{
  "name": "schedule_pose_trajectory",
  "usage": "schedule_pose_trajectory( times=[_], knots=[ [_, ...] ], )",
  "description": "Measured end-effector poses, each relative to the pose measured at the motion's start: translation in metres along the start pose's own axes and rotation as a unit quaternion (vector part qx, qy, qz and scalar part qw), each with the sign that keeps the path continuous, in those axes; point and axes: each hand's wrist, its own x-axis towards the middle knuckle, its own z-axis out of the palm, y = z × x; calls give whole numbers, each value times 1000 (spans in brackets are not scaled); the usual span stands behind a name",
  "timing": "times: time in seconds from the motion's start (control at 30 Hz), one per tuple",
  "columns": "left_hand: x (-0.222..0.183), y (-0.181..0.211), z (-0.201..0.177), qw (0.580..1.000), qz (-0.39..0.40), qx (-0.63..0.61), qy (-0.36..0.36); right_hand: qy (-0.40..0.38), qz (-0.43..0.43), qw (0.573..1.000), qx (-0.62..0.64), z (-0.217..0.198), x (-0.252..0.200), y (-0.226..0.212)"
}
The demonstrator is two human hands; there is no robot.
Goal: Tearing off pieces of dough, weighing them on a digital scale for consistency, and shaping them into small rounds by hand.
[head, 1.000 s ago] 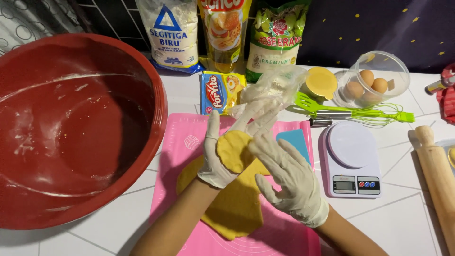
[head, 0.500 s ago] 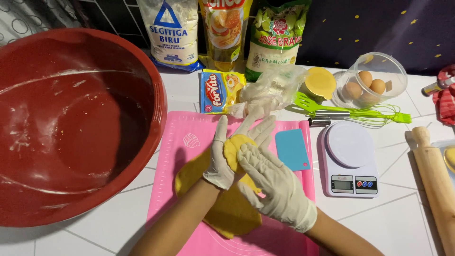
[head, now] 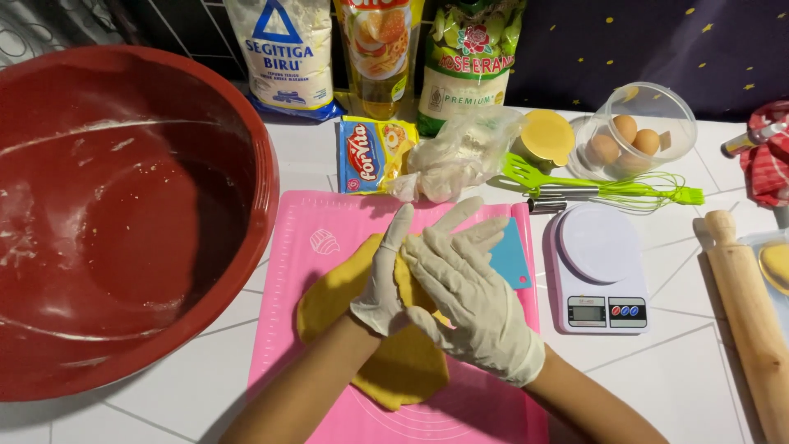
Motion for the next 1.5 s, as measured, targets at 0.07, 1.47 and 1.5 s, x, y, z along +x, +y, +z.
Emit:
schedule_pose_trajectory(
  times=[0.07, 1.47, 1.5],
  knots=[
    [-1, 3, -10, 1000, -15, -27, 1, -7, 25, 998, 65, -11, 3, 10],
    [-13, 41, -13, 766, -31, 557, 319, 40, 524, 706, 475, 1, 3, 53],
    [-12, 41, -17, 763, -26, 564, 315, 43, 514, 710, 480, 8, -1, 57]
  ],
)
